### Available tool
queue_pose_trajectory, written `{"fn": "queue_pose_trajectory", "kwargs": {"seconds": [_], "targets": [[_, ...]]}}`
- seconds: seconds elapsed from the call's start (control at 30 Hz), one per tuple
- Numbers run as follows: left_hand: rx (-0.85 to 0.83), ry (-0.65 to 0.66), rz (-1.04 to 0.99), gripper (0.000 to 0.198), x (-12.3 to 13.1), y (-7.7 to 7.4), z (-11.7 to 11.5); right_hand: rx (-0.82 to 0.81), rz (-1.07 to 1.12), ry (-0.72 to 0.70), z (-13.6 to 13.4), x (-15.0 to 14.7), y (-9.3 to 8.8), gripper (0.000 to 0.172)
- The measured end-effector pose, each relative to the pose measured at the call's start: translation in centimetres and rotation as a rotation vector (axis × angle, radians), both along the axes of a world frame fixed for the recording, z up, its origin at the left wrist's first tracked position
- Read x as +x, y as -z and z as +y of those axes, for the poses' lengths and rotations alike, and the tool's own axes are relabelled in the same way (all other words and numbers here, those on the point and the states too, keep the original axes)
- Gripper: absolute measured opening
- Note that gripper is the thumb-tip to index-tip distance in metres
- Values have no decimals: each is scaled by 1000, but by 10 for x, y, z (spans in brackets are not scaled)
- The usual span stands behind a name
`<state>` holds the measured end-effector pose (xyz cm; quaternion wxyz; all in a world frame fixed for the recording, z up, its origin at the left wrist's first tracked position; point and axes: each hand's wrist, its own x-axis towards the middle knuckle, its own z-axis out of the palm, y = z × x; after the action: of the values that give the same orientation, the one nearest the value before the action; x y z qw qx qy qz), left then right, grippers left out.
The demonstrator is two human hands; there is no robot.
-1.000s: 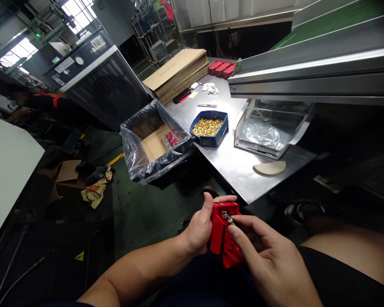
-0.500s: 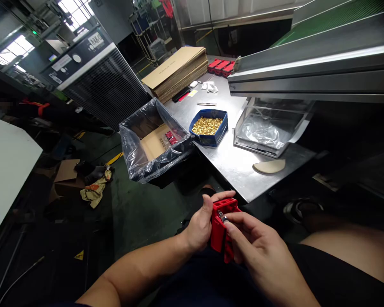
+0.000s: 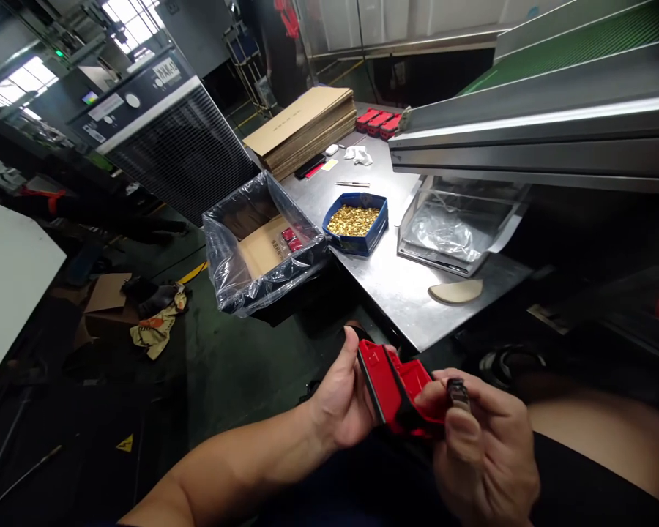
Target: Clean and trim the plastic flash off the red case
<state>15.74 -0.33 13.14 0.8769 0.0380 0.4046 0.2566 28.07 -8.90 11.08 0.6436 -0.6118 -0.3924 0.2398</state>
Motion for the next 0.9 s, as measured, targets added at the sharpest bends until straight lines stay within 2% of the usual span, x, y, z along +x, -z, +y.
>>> {"fn": "queue_pose_trajectory", "kwargs": {"seconds": [0.07, 0.13, 0.17, 0.27, 0.33, 0.4, 0.5, 0.63, 0.77, 0.9], "targets": [[-36, 43, 102, 79, 2, 6, -5, -18, 42, 101, 6, 1, -2, 29], [89, 94, 271, 73, 1, 12, -9, -134, 207, 154, 13, 4, -6, 37], [227, 105, 374, 70, -1, 13, -9, -198, 316, 146, 17, 7, -7, 41], [818, 202, 561, 62, -9, 5, -5, -317, 588, 41, 24, 19, -9, 48], [1132, 368, 512, 59, -13, -8, 0, -338, 652, -7, 26, 25, -9, 48], [1292, 480, 432, 56, -14, -19, 6, -333, 648, -22, 26, 29, -10, 46], [1318, 515, 406, 57, -12, -29, 11, -324, 609, -28, 24, 30, -12, 45], [1309, 582, 368, 59, -12, -32, 14, -314, 538, -97, 21, 30, -14, 43], [1244, 601, 337, 50, -12, -31, 12, -317, 297, -118, 17, 32, -18, 43], [1170, 575, 393, 53, -10, -27, 5, -344, 152, -193, 17, 35, -21, 44]]}}
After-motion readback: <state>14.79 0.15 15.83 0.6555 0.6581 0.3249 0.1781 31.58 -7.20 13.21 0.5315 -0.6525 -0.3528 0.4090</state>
